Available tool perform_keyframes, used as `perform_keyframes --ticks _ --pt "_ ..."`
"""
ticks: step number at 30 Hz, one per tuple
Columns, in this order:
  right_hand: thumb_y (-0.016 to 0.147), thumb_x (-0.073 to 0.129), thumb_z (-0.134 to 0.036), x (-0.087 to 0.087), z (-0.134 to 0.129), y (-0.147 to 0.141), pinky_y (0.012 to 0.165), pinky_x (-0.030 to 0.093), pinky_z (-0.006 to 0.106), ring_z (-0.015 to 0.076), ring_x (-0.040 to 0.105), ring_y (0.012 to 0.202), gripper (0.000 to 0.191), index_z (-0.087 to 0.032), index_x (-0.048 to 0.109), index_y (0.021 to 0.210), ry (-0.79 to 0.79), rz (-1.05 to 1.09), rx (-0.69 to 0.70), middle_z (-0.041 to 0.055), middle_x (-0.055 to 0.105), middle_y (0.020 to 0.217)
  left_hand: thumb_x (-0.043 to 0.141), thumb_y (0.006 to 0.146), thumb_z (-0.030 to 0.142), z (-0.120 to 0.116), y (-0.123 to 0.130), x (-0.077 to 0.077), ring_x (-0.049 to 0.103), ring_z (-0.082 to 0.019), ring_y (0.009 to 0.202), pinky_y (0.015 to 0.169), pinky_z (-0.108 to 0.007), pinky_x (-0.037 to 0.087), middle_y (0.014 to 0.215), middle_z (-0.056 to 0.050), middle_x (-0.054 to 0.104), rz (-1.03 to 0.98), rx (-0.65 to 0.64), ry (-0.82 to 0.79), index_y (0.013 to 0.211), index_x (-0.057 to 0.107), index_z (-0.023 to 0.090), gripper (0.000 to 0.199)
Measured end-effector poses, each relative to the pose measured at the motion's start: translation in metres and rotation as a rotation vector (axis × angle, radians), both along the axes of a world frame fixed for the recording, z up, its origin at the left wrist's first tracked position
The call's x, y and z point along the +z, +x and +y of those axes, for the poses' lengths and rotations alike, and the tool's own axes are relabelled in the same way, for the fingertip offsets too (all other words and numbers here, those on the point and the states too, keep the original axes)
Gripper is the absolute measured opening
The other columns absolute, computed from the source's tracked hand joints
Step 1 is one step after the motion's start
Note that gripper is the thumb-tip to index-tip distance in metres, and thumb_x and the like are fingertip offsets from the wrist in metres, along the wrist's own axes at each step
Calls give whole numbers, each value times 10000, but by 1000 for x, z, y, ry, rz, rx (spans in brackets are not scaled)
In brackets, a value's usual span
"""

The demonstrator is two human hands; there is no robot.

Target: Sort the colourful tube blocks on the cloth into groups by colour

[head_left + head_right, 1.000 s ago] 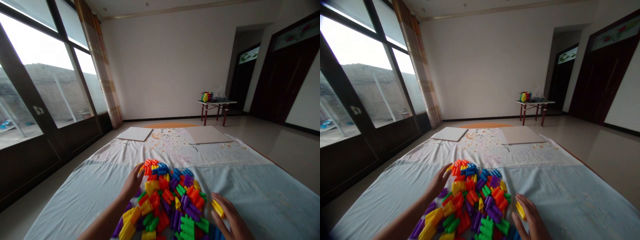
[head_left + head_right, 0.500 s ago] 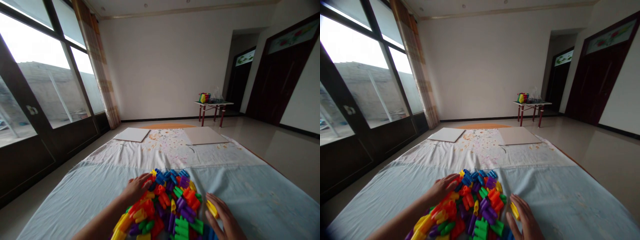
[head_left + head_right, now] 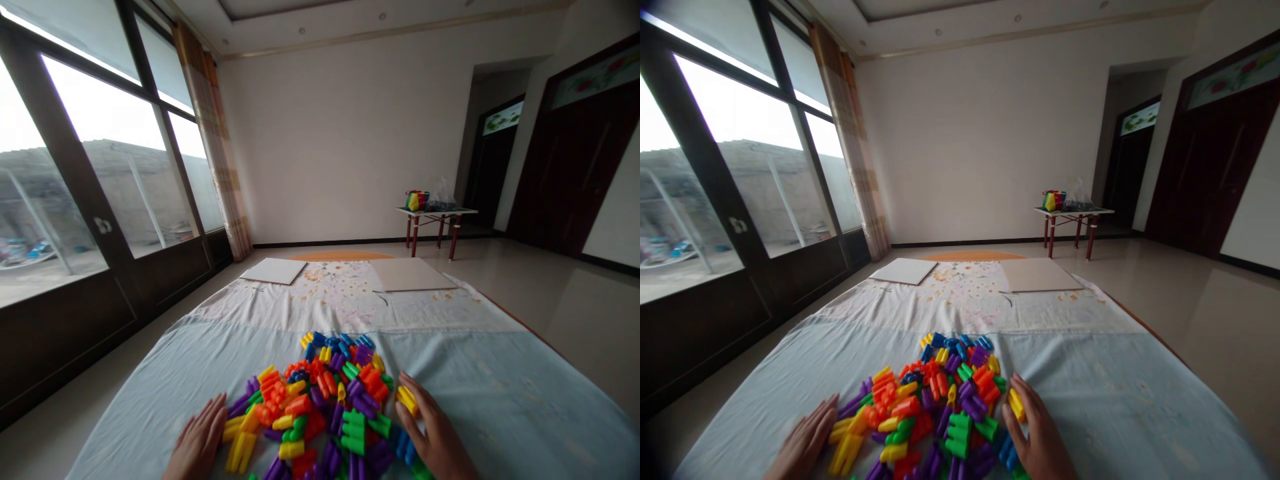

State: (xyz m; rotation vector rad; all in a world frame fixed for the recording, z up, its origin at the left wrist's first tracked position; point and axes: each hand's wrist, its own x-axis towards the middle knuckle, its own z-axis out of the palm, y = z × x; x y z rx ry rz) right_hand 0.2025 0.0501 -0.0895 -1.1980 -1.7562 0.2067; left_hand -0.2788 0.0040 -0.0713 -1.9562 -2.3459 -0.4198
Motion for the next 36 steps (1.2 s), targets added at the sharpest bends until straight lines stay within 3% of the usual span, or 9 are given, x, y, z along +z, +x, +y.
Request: perform_keyframes --ticks 3,8,14,17,20,23,26,32,36 --pt "901 497 -434 2 -3 -1 1013 481 382 250 550 1210 437 -153 575 1226 -58 14 33 146 587 1296 340 856 275 -17 7 0 304 -213 1379 1140 -425 242 1448 3 404 111 -39 -124 1353 497 269 521" --pt "905 466 -471 14 3 -19 1080 403 402 250 476 1283 510 -138 541 1283 -196 50 89 152 531 1358 329 867 222 -19 11 10 207 -243 1409 1149 -438 194 1510 -7 276 297 2 -235 1414 389 261 552" --pt "857 533 -521 50 8 -69 1099 364 439 286 447 1302 601 -143 522 1323 -256 27 259 152 511 1380 376 874 234 -20 23 21 173 -255 1417 1154 -446 167 1528 4 240 329 93 -312 1419 356 305 549" --pt "878 505 -523 68 20 -84 1046 423 411 273 550 1201 514 -171 602 1239 -288 1 384 120 621 1257 398 868 235 -22 30 26 172 -276 1416 1149 -462 163 1529 -1 235 334 97 -311 1414 362 312 552" --pt "910 447 -485 76 53 -88 1030 425 381 256 587 1141 449 -154 663 1125 -298 23 245 126 671 1154 405 863 252 -21 30 27 182 -278 1415 1146 -471 166 1526 -3 243 307 102 -297 1414 369 304 555" --pt "897 472 -452 72 89 -91 1105 308 449 308 475 1267 468 -102 633 1162 -343 36 60 190 588 1273 377 872 270 -20 29 25 148 -277 1421 1148 -462 152 1535 13 215 326 110 -332 1433 326 298 564" --pt "891 484 -459 65 105 -102 1096 307 476 330 461 1278 492 -86 621 1181 -421 23 68 204 574 1288 332 889 270 -20 31 28 114 -280 1424 1148 -455 147 1545 29 175 356 104 -375 1444 281 315 559" --pt "874 460 -585 67 78 -112 1009 436 325 235 569 1184 604 -127 592 1245 -468 5 294 124 625 1255 284 906 306 -21 38 37 110 -283 1428 1142 -451 164 1551 33 187 365 126 -391 1452 268 308 547" --pt "877 372 -634 67 48 -66 1060 392 369 247 538 1220 667 -113 598 1227 -352 102 149 162 600 1276 297 906 311 -19 34 31 106 -276 1433 1144 -436 153 1557 23 189 373 117 -353 1458 275 281 553"
